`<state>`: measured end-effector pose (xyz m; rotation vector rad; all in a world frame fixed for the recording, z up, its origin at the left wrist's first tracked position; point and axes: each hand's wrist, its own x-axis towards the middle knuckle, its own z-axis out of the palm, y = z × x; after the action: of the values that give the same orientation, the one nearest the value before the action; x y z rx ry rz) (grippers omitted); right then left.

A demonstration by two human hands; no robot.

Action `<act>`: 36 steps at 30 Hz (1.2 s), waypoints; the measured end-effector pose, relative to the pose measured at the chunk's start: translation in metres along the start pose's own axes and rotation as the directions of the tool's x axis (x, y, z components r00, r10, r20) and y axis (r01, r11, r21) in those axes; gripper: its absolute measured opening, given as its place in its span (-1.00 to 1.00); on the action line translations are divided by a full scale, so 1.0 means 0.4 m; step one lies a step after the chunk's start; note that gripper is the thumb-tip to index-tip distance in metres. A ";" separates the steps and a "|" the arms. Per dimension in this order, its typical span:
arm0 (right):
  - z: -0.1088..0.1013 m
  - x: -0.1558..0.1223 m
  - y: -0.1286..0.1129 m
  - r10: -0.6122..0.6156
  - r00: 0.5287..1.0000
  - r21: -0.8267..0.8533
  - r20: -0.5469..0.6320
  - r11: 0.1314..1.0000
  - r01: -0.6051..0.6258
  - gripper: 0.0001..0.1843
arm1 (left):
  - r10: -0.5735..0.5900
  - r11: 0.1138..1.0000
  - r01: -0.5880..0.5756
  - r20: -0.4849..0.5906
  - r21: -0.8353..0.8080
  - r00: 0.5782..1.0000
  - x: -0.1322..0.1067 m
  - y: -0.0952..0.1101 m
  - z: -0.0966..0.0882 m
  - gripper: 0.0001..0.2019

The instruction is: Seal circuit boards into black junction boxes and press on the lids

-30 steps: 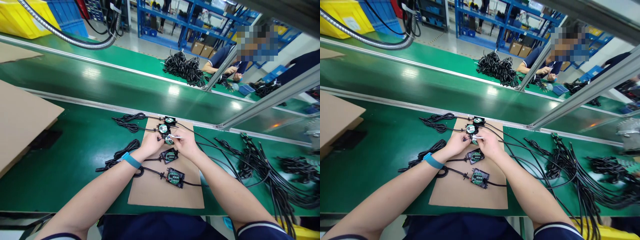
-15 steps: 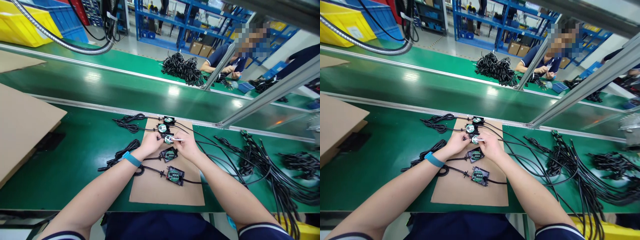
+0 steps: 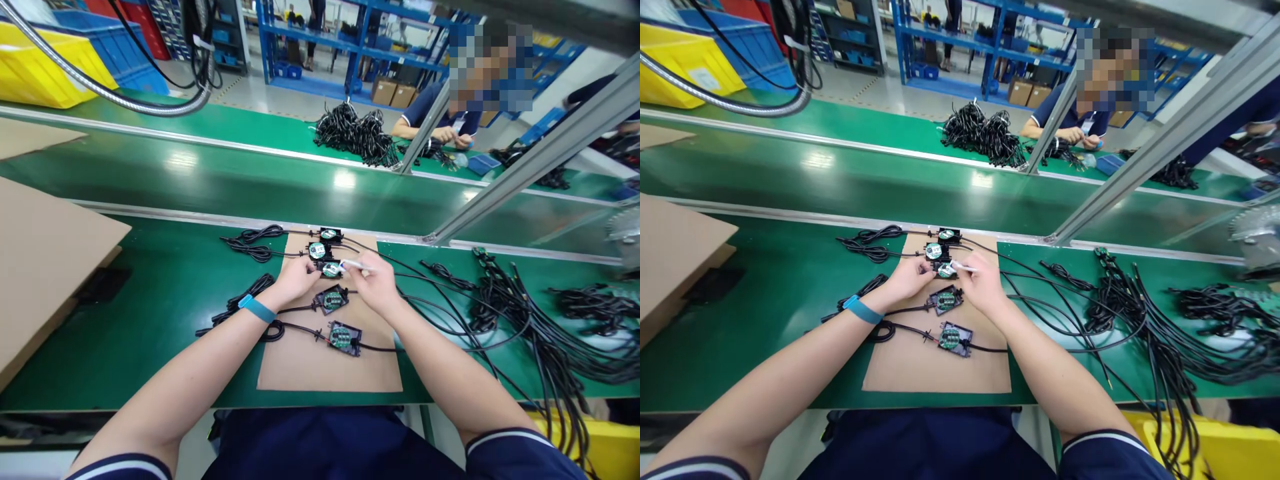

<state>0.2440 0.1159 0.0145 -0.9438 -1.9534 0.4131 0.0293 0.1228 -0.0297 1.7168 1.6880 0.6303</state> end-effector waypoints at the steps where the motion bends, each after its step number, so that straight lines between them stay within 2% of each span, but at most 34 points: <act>1: -0.014 -0.006 -0.010 0.056 0.997 0.034 -0.056 0.998 -0.054 -0.82 | 0.012 1.000 -0.012 -0.022 0.017 1.000 -0.016 0.005 -0.007 -0.87; 4: -0.058 -0.040 -0.043 0.273 0.950 0.172 -0.151 0.954 -0.247 -0.85 | 0.165 0.975 -0.137 -0.156 0.175 0.974 -0.085 0.015 -0.033 -0.72; 6: -0.076 -0.073 -0.060 0.340 0.925 0.211 -0.169 0.929 -0.303 -0.85 | 0.298 0.930 -0.242 -0.183 0.277 0.937 -0.136 0.009 -0.046 -0.71; 8: -0.076 -0.106 -0.072 0.300 0.937 0.179 -0.177 0.946 -0.269 -0.89 | 0.351 0.916 -0.323 -0.086 0.240 0.932 -0.175 -0.006 -0.051 -0.79; 11: -0.049 -0.145 -0.076 0.167 0.977 0.103 -0.130 0.983 -0.154 -0.92 | 0.360 0.928 -0.367 0.097 0.064 0.928 -0.199 -0.032 -0.040 -0.87; 13: -0.025 -0.163 -0.072 0.093 0.992 0.079 -0.079 0.993 -0.087 -0.89 | 0.370 0.926 -0.377 0.143 0.019 0.918 -0.197 -0.042 -0.028 -0.89; 18: 0.011 -0.182 -0.055 0.009 1.000 0.068 -0.022 0.998 -0.008 -0.78 | 0.388 0.918 -0.395 0.131 0.033 0.912 -0.187 -0.047 -0.012 -0.86; 27: 0.028 -0.170 -0.068 -0.113 0.992 0.034 0.063 0.993 0.111 -0.66 | 0.376 0.925 -0.378 0.085 0.018 0.923 -0.204 -0.041 -0.021 -0.82; 36: 0.015 -0.180 -0.063 -0.120 0.991 -0.042 0.057 0.992 0.123 -0.64 | 0.379 0.924 -0.381 0.083 0.012 0.922 -0.200 -0.044 -0.022 -0.81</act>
<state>0.2494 0.0459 -0.0155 -0.8449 -2.0650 0.3281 0.0062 0.0436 -0.0286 2.0841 1.3206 0.7030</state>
